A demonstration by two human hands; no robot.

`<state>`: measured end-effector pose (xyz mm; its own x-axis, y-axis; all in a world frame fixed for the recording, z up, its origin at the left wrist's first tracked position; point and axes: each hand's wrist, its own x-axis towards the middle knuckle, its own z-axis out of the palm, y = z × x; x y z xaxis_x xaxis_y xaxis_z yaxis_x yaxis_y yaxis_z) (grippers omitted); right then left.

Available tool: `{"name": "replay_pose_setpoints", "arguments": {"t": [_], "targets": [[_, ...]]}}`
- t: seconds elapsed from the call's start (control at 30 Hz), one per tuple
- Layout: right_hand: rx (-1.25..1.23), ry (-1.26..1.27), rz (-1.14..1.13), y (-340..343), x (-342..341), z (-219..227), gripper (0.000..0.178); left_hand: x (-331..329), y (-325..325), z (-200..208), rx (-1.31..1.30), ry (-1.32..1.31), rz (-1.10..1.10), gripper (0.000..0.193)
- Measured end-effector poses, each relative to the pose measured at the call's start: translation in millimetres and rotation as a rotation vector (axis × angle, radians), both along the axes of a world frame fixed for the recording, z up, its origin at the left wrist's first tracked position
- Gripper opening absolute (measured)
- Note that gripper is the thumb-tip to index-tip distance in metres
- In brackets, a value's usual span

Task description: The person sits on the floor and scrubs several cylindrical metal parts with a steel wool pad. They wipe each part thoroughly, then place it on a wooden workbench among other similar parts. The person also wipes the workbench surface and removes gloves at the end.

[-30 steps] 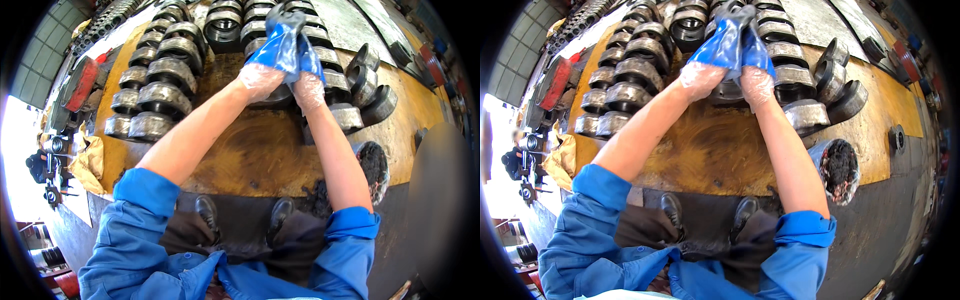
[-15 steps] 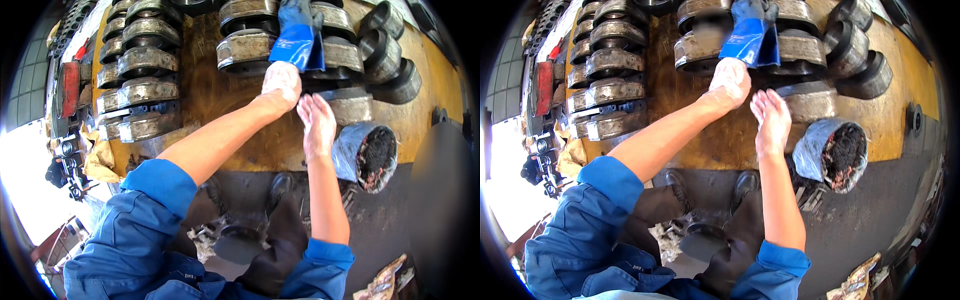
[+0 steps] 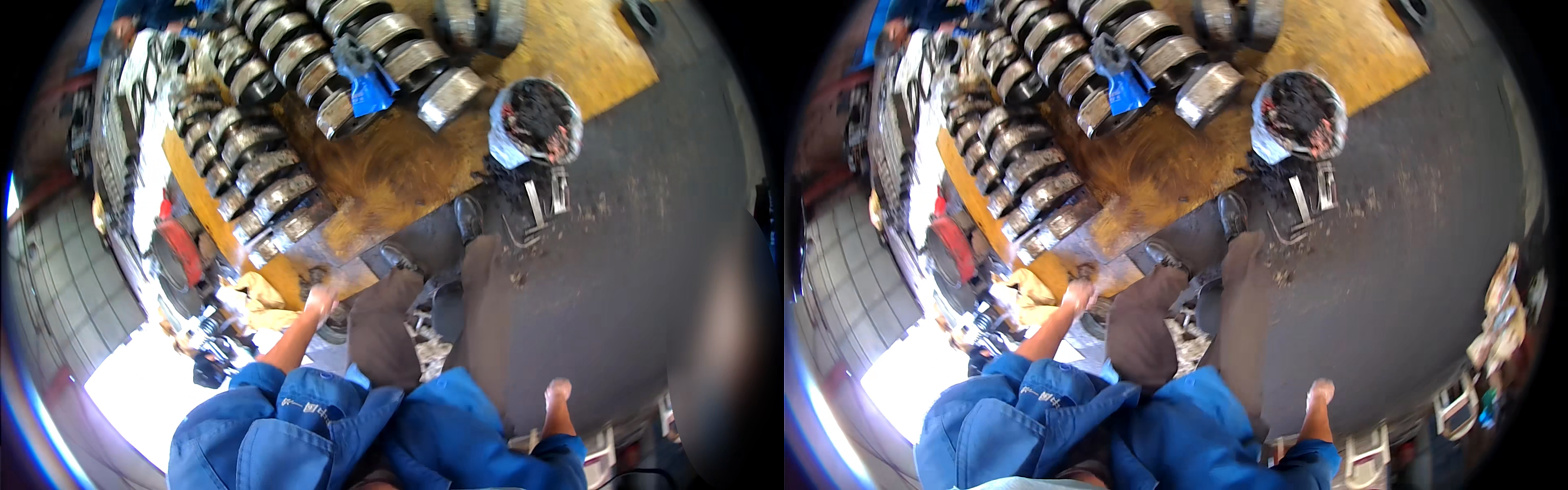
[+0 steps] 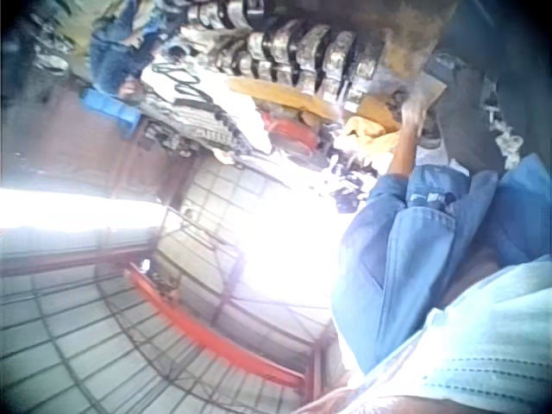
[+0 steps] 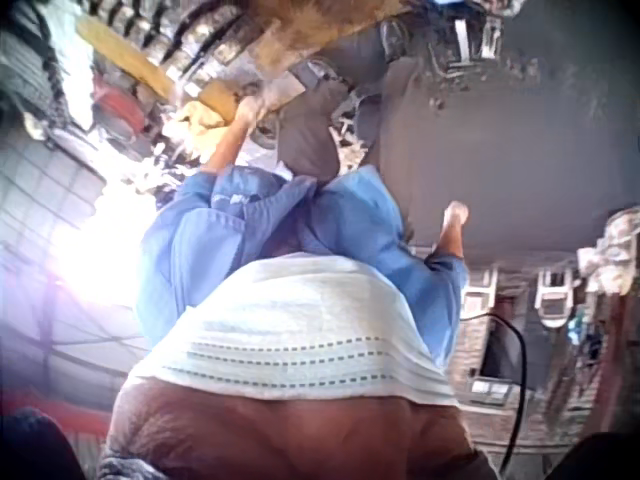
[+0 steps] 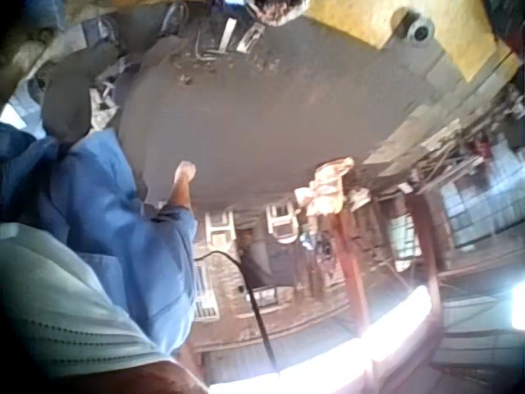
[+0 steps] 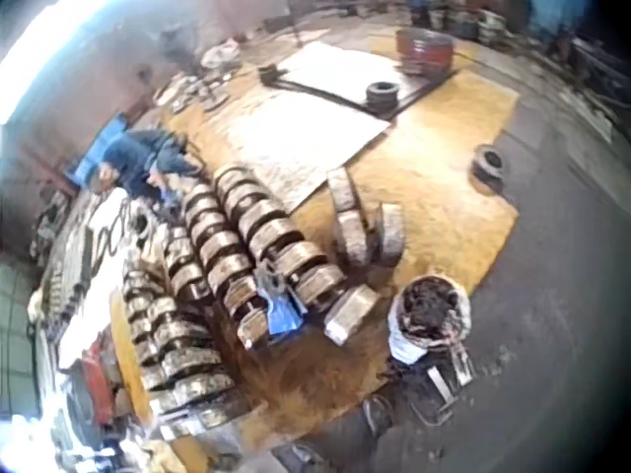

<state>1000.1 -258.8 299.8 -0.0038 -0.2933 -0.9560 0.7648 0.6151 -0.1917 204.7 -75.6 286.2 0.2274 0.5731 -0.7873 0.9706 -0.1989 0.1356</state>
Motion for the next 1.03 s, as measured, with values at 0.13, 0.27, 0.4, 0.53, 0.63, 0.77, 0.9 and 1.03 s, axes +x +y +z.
{"name": "replay_pose_setpoints", "arguments": {"t": [0.13,0.27,0.4,0.53,0.63,0.77,0.9,1.03], "targets": [[-0.003,-0.405,-0.403,-191.3,-35.0,140.3,0.028,-50.4,-72.4,110.1,-0.593,0.353,0.172,0.029],[0.019,-0.326,-0.699,-213.5,-130.5,146.6,0.025,-68.5,-69.0,210.2,-0.490,0.334,0.568,0.024],[0.206,-0.596,-1.239,-165.4,-209.7,143.1,0.024,-63.7,-28.3,214.9,-0.405,0.208,0.655,0.020],[0.258,-0.687,-1.571,-107.0,-257.8,131.9,0.033,-71.2,15.1,212.1,-0.344,0.155,0.634,0.016],[0.291,-0.616,-1.537,-153.2,-277.6,114.7,0.035,-82.9,52.0,202.6,-0.282,0.080,0.408,0.015],[0.362,-0.622,-1.467,-259.0,-288.0,81.0,0.034,-100.0,84.6,163.4,-0.372,-0.312,1.340,0.016],[0.312,-0.839,-1.526,-316.5,-316.3,117.1,0.037,-41.9,128.9,144.5,-0.287,-0.348,1.604,0.013],[0.435,-1.027,-1.818,-304.7,-384.3,175.1,0.041,-52.0,205.5,72.2,-0.547,-0.379,1.514,0.012]]}}
